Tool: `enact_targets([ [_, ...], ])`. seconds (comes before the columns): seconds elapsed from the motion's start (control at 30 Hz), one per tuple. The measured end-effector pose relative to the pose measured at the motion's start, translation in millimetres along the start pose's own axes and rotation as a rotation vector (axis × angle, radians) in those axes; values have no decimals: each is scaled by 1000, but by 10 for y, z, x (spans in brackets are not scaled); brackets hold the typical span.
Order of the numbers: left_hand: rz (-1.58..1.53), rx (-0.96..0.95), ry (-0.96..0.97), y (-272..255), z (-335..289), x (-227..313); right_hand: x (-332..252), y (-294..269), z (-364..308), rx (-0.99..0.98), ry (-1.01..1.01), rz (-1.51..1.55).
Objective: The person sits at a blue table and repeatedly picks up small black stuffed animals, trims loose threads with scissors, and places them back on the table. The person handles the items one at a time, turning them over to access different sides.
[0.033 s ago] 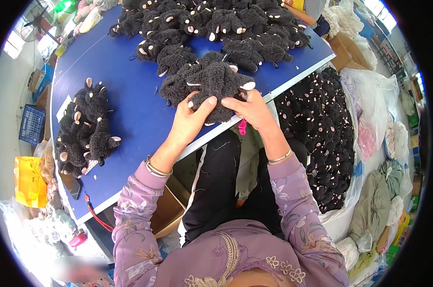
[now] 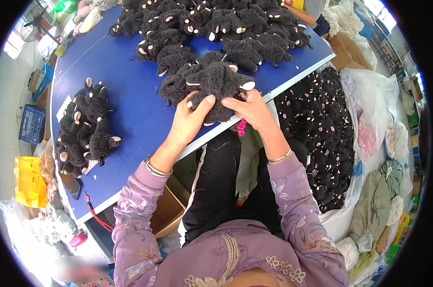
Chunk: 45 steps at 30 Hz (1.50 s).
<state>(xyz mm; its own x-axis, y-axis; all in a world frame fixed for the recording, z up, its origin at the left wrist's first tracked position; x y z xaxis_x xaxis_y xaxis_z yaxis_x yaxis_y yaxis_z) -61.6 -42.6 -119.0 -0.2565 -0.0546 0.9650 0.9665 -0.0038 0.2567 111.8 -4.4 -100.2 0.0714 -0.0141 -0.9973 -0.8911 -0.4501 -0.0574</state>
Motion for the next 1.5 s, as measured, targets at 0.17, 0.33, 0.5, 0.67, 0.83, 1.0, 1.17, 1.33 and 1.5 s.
enact_targets([
  [0.17, -80, 32, 16, 15, -4, 52, 91, 15, 27, -42, -75, -12],
  [0.33, -154, 81, 28, -62, 16, 68, 213, -5, 75, -112, -228, 13],
  [0.5, -310, -5, 6, -107, 45, 124, 192, -38, 49, -141, -164, -56],
  [0.67, -186, 27, 19, -188, 75, 129, 121, -60, 17, -144, -123, -89],
  [0.83, -149, 42, 34, -198, 91, 113, 87, -193, 6, 13, -74, -56],
  [1.0, -83, 3, 40, -122, 61, 158, 152, -368, 51, 72, -149, 24],
  [1.17, -62, -52, 77, -93, 59, 96, 222, -323, 91, 202, -35, -13],
  [1.33, -162, 17, 109, -140, 79, 104, 97, -317, 87, 293, -6, 64],
  [1.5, -368, 1, -15, -42, 64, 151, 78, -334, 115, 352, 23, 101],
])
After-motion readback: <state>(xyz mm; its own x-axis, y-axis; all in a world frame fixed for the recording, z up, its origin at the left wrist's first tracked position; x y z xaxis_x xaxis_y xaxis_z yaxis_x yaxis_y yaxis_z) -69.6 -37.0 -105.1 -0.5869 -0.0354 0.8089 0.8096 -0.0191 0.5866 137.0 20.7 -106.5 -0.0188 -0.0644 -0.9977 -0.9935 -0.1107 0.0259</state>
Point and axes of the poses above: each hand's wrist, its own z-axis towards the middle knuckle, its own y-axis out of the palm, x = y × z, the point moved 2 cm from there along z, towards the middle knuckle, and after that the axes turned 11 degrees about -z, right-handed, at the moved point
